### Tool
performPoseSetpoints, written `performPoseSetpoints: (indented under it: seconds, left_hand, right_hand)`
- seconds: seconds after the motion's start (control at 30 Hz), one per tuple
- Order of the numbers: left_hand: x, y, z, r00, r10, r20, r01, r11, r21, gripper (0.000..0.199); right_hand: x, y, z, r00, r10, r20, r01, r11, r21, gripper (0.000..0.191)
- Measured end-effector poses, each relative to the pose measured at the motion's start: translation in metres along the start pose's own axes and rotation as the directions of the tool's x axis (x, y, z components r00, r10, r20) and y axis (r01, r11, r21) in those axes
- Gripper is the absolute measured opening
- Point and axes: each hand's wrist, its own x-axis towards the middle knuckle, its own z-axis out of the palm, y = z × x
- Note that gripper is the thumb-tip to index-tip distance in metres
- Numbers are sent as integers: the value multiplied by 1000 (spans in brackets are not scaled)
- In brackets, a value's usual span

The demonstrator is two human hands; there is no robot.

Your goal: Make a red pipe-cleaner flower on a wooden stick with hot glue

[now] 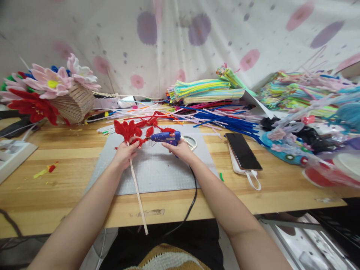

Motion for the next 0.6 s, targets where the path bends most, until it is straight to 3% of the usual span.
performPoseSetpoints:
  seconds: [0.1,0.3,0.5,0.6]
  left_hand:
    - [1,-1,-1,1000,4,6,-4,1000,6,27]
    - [0,0,-1,1000,5,8,-5,1000,0,29]
    - [1,-2,-2,999,12,29,-12,1000,-11,29]
    - [2,-3,-2,999,9,31,-8,1000,-26,31]
  right_hand:
    - [1,0,-1,999,34,-42,-33,999,5,46]
    - [-3,-3,-2,999,-10,39,8,999,45,45]
    - [-1,0,-5,999,17,-36,-18,1000,-24,46]
    - [-4,-1,-6,1000,-14,0,14,1000,14,46]
